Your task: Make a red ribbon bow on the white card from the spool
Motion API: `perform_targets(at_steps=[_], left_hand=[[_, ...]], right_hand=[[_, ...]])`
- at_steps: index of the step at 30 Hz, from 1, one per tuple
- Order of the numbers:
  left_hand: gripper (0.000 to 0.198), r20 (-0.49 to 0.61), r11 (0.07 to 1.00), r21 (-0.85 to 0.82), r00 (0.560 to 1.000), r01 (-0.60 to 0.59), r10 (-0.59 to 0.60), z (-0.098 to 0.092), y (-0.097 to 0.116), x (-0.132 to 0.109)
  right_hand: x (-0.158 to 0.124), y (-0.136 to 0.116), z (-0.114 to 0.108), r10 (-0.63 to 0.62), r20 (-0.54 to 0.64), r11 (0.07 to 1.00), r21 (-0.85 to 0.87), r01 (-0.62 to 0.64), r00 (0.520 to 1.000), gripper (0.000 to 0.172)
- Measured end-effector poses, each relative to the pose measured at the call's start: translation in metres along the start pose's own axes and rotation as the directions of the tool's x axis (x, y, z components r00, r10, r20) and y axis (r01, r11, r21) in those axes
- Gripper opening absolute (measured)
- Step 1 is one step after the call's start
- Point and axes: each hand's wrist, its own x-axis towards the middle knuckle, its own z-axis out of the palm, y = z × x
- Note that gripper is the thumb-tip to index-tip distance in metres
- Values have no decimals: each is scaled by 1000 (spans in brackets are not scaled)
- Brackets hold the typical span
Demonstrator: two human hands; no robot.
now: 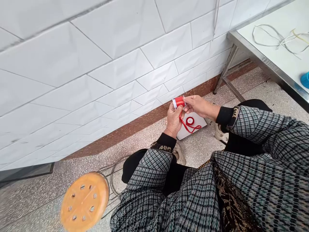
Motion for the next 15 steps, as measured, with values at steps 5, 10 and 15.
perform_targets(at_steps=[5, 10, 15], left_hand=[[44, -78, 993, 109, 996, -36, 45, 3, -10, 1], [47, -111, 978, 206, 992, -35, 58, 3, -14, 6], [47, -46, 985, 166, 997, -46, 55, 1, -10, 9]], right_hand=[[7, 2, 3, 40, -120, 999, -9, -41, 992, 37], [12, -2, -1, 63, -182, 997, -27, -69, 981, 36], [10, -5, -7, 106, -122, 994, -17, -109, 987, 37]])
